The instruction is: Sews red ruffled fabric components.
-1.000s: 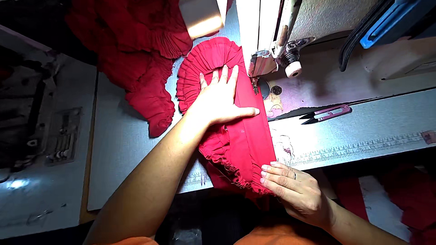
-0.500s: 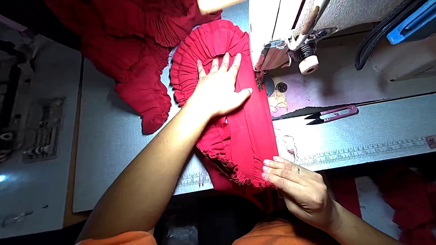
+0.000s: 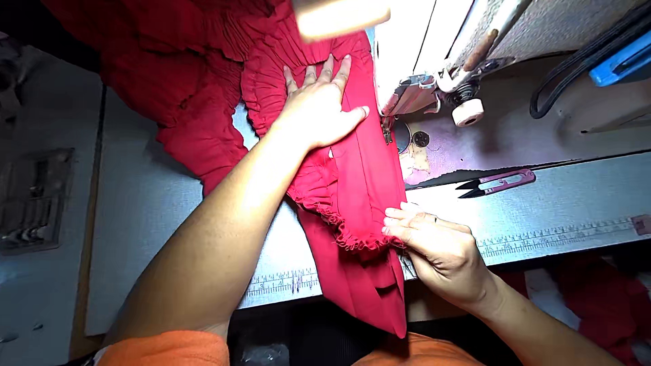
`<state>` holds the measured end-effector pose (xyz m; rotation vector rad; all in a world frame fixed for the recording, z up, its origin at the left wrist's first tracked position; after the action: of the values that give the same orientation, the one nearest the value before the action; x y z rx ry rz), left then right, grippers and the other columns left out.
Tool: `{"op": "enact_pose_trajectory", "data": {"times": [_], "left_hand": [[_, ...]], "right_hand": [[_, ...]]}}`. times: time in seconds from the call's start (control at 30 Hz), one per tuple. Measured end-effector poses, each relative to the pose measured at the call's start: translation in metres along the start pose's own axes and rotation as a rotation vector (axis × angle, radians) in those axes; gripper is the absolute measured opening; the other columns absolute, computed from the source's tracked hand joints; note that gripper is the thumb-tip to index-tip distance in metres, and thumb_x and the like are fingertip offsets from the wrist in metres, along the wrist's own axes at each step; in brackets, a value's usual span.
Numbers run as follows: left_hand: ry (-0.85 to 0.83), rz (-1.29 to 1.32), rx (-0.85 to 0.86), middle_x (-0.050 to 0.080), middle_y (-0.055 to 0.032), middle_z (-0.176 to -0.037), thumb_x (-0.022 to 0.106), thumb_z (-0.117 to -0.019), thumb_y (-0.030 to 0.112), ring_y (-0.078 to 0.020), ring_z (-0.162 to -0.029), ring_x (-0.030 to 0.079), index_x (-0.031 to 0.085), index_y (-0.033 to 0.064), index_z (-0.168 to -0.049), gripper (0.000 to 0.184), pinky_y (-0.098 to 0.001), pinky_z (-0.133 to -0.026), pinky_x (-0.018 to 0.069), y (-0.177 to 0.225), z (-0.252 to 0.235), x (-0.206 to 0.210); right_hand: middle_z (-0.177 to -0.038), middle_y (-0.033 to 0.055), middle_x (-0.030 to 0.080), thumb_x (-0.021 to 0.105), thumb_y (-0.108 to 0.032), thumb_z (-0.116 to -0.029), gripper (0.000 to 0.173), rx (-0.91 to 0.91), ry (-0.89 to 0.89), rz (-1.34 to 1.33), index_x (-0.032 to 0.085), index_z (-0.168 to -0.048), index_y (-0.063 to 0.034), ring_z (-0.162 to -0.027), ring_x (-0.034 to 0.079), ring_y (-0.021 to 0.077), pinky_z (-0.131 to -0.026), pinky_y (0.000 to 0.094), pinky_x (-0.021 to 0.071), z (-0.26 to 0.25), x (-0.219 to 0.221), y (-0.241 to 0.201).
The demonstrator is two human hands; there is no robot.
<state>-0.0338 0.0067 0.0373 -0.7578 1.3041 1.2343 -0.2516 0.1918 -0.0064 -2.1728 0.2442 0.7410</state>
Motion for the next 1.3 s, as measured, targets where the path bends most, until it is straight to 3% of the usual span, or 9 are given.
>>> {"op": "enact_pose_trajectory", "data": {"times": [0.27,0.47,0.73,0.9,0.97,1.07,1.13,1.2,1.3], "left_hand": [[0.012,-0.003,-0.051,0.028,-0.0195,-0.168,0.038,-0.0994,0.067,-0.0431,-0.156,0.020,0.020,0.0135,-0.166,0.088,-0.0776,-0.118,-0.0006,-0.011,-0.025,-0.006],[0.057,-0.017,-0.033,0.035,-0.0165,-0.165,0.034,-0.0989,0.069,-0.0401,-0.157,0.021,0.043,0.0149,-0.157,0.080,-0.0760,-0.119,-0.0021,-0.016,-0.029,-0.002],[0.028,-0.018,0.008,0.026,-0.0159,-0.170,0.030,-0.0996,0.070,-0.0399,-0.158,0.017,0.036,0.0173,-0.162,0.082,-0.0765,-0.119,-0.0032,-0.024,-0.031,-0.003],[0.142,0.033,0.128,0.059,-0.0249,-0.141,0.043,-0.1062,0.046,-0.0408,-0.139,0.050,0.056,0.0008,-0.143,0.060,-0.0660,-0.120,0.0255,0.018,0.059,-0.022],[0.264,0.047,0.241,0.068,-0.0165,-0.111,0.050,-0.1001,0.043,-0.0346,-0.113,0.063,0.069,0.0027,-0.117,0.048,-0.0579,-0.105,0.0441,0.042,0.112,-0.008],[0.421,0.037,0.324,0.070,-0.0113,-0.092,0.058,-0.0953,0.025,-0.0284,-0.097,0.070,0.070,0.0028,-0.099,0.025,-0.0519,-0.106,0.0482,0.054,0.157,0.033],[0.584,-0.051,0.308,0.066,-0.0100,-0.076,0.055,-0.0962,0.018,-0.0273,-0.074,0.069,0.068,0.0026,-0.090,0.021,-0.0455,-0.073,0.0552,0.051,0.168,0.044],[0.690,-0.126,0.276,0.061,-0.0073,-0.063,0.054,-0.0942,0.021,-0.0243,-0.054,0.062,0.068,0.0039,-0.087,0.024,-0.0399,-0.046,0.0448,0.051,0.181,0.037],[0.704,-0.219,0.259,0.057,-0.0053,-0.059,0.055,-0.0968,0.023,-0.0227,-0.047,0.056,0.073,0.0071,-0.086,0.026,-0.0377,-0.040,0.0365,0.068,0.212,0.018]], "right_hand": [[-0.105,0.0130,0.079,0.059,-0.001,-0.0923,0.022,-0.017,0.029,0.024,0.080,-0.097,-0.0008,-0.114,0.072,0.0223,-0.110,0.0365,0.0513,-0.028,0.004,0.013],[-0.107,0.0131,0.078,0.058,0.001,-0.0917,0.023,-0.004,0.048,0.056,0.080,-0.099,0.0000,-0.115,0.072,0.0223,-0.109,0.0345,0.0518,-0.040,0.004,0.020],[-0.108,0.0132,0.078,0.058,0.002,-0.0914,0.023,0.001,0.081,0.072,0.079,-0.101,0.0008,-0.115,0.072,0.0226,-0.109,0.0353,0.0520,-0.044,0.007,0.021],[-0.110,0.0124,0.078,0.060,0.000,-0.0927,0.021,0.001,0.089,0.045,0.079,-0.102,0.0006,-0.117,0.071,0.0214,-0.110,0.0349,0.0509,-0.043,0.008,0.022],[-0.110,0.0126,0.078,0.062,0.000,-0.0914,0.021,-0.023,0.137,0.075,0.079,-0.102,0.0008,-0.116,0.071,0.0224,-0.109,0.0356,0.0520,-0.041,0.012,0.023],[-0.120,0.0149,0.074,0.065,-0.011,-0.0957,0.024,-0.086,0.202,0.239,0.075,-0.115,-0.0003,-0.123,0.067,0.0263,-0.110,0.0386,0.0502,-0.029,0.015,0.013],[-0.128,0.0162,0.069,0.062,-0.017,-0.0998,0.024,-0.125,0.129,0.320,0.074,-0.119,-0.0076,-0.132,0.059,0.0303,-0.113,0.0445,0.0457,-0.015,0.011,-0.002],[-0.132,0.0127,0.068,0.058,-0.012,-0.0981,0.023,-0.158,0.006,0.326,0.078,-0.110,-0.0157,-0.136,0.055,0.0304,-0.116,0.0486,0.0400,-0.001,0.006,-0.015],[-0.127,0.0055,0.071,0.055,-0.010,-0.0950,0.019,-0.091,-0.236,0.261,0.073,-0.100,-0.0144,-0.135,0.057,0.0254,-0.119,0.0561,0.0344,0.020,-0.005,-0.031]]}}
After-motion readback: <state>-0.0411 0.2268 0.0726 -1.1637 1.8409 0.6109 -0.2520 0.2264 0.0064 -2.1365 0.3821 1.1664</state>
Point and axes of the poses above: each hand's wrist, its own z-axis away from the middle knuckle, its own x-axis out of the palm, y = z × x, the point moved 1 cm from there along -z, towards the middle knuckle
